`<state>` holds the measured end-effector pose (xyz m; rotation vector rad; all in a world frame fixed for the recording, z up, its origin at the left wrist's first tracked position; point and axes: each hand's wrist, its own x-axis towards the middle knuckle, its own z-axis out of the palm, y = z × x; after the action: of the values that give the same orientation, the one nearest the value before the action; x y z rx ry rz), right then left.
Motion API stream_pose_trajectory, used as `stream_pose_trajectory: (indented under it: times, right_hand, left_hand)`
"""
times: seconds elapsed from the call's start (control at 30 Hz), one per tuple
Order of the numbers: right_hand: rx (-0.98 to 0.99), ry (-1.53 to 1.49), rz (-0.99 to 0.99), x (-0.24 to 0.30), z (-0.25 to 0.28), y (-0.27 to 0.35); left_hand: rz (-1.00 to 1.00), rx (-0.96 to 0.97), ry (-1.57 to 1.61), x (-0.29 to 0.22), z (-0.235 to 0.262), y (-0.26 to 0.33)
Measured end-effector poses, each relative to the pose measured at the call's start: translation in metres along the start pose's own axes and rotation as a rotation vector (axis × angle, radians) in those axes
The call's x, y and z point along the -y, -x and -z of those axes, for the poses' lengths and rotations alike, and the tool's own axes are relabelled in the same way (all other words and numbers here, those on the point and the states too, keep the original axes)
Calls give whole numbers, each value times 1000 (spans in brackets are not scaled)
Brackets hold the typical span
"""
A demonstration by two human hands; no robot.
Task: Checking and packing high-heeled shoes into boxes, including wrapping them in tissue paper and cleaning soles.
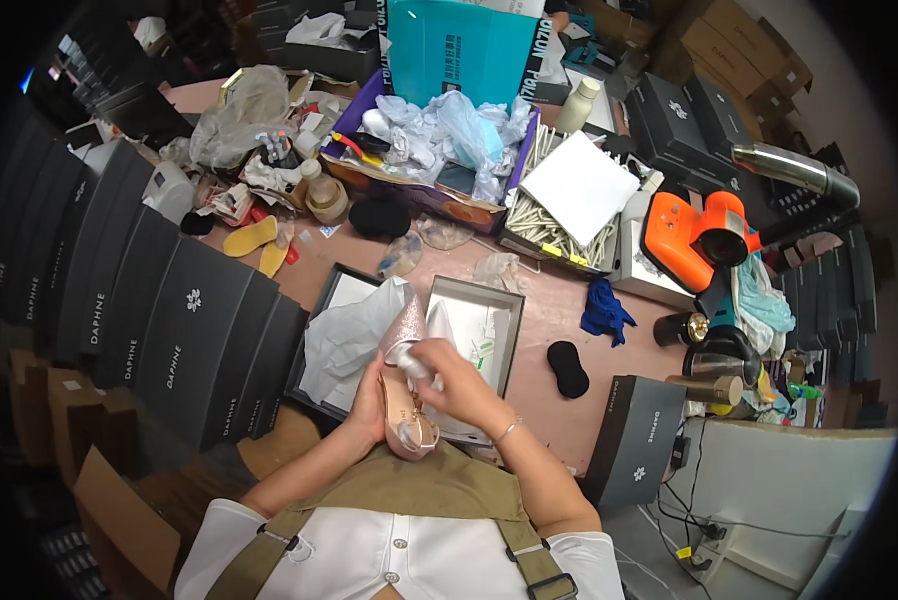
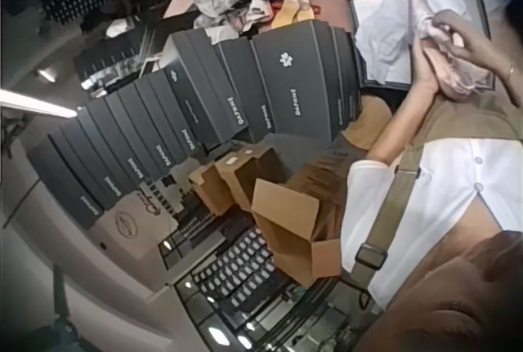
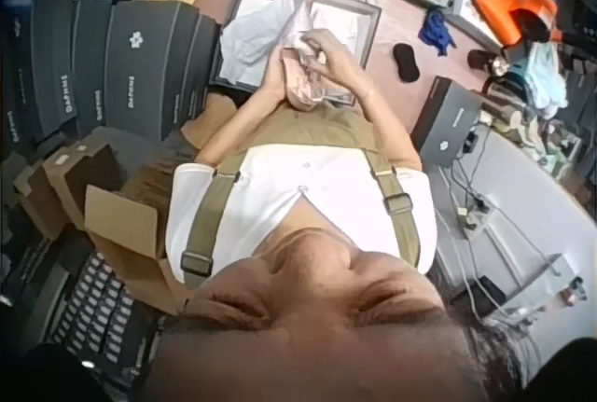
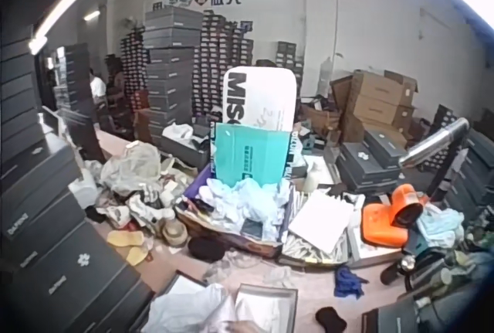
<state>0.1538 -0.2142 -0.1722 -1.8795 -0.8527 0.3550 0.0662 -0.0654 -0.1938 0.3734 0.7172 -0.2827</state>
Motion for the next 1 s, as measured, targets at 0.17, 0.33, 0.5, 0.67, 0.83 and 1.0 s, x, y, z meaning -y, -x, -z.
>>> stream_pose_trajectory:
  times: [0.17,0.33,0.5,0.67,0.83,1.0]
  right_hand:
    - [32,490,273,3,-21,4]
    - [168,425,321,3,-20,34]
    - [-201,492,135,13,-30,25]
    - [-306,166,34,46,0,33]
    - [-191,-332,-57,64,21,34]
    - [-322,-258,-45,61,13,42]
  left_hand:
    - [-75,49,-144,22,17,-2]
    - [-64,84,-311,29,37,8]
    - [-288,118,-356,33,12,17]
    - [-347,280,-486,18,0,41]
    - [-465,514,-643,14,-17,59]
    - [-589,570,-768,18,-23,68]
